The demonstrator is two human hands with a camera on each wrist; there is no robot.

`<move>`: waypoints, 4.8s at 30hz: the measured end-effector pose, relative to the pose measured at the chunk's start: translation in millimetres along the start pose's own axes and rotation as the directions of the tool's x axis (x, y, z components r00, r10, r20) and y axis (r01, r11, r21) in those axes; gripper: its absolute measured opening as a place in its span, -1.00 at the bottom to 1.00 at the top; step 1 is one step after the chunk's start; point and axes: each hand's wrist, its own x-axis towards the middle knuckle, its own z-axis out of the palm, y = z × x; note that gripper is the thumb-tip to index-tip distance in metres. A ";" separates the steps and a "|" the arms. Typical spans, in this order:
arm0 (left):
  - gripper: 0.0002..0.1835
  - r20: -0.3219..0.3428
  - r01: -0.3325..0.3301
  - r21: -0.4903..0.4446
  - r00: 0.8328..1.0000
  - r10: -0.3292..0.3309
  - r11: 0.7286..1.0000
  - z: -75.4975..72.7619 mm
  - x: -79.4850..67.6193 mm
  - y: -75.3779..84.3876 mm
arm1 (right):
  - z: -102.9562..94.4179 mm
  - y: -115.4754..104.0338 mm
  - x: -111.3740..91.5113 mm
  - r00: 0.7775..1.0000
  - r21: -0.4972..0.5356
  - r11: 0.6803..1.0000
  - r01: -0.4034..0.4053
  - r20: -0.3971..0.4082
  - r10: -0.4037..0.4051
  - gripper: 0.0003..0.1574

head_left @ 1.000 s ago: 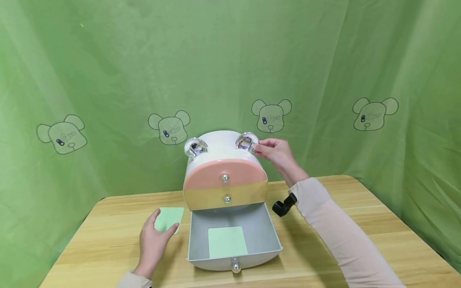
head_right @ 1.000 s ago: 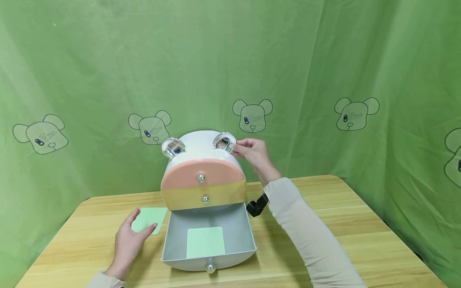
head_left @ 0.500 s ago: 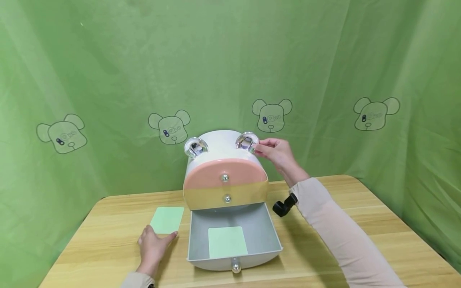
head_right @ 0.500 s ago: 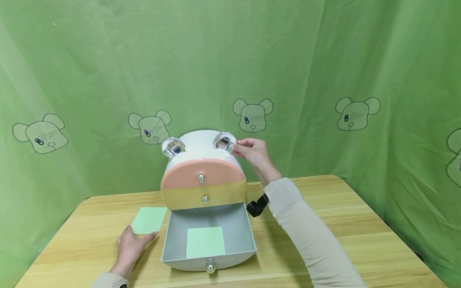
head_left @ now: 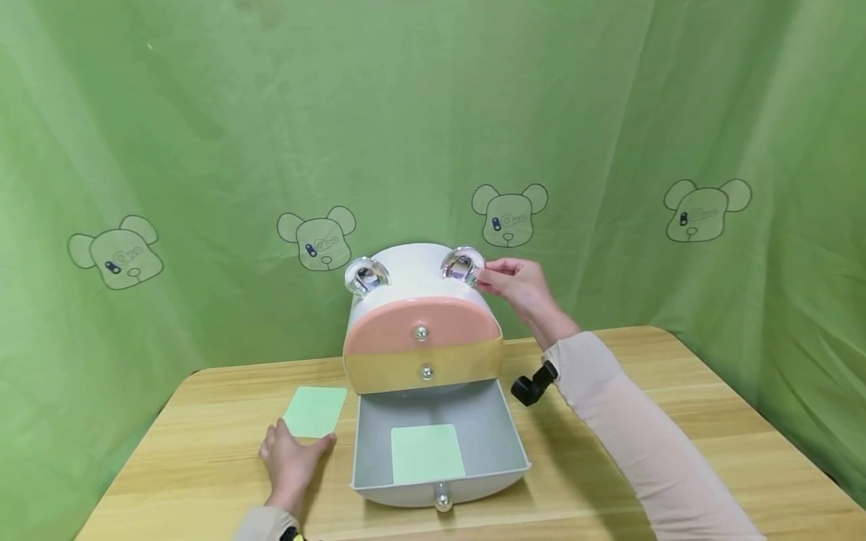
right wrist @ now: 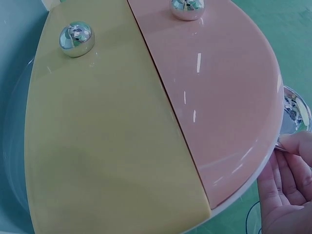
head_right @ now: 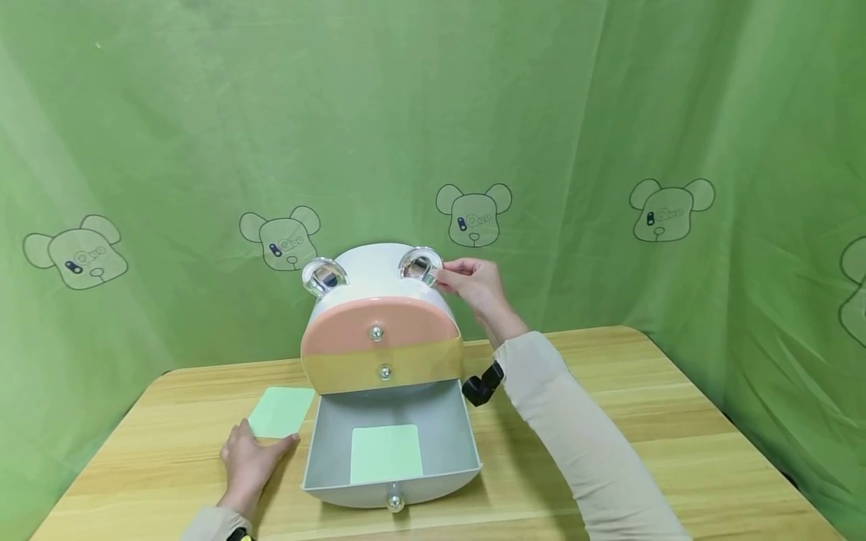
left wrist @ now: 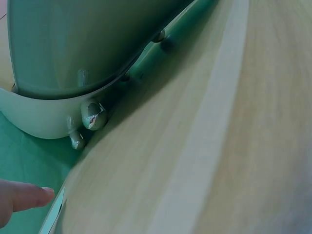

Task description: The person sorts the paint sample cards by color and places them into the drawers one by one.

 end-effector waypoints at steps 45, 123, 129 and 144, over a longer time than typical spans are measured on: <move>0.14 -0.033 -0.109 0.086 0.993 0.112 0.990 -4.9 19.6 -8.5 | -0.4 -0.4 -0.9 1.000 0.010 1.000 0.004 0.003 -0.004 -0.71; -0.71 0.361 -0.696 -0.446 0.436 0.825 0.563 -0.8 -120.8 91.9 | 1.4 -2.4 -0.9 1.000 0.038 0.999 0.000 -0.019 0.001 -0.79; -0.75 0.596 -0.434 -0.415 0.535 0.599 0.800 13.3 -125.8 76.3 | 2.5 -2.2 -1.6 1.000 0.040 0.999 -0.006 -0.014 0.006 -0.77; -0.72 0.590 -0.333 -0.277 0.681 0.434 0.901 38.6 -119.8 48.7 | 2.0 -1.3 -1.1 1.000 0.043 0.999 0.002 -0.013 -0.002 -0.78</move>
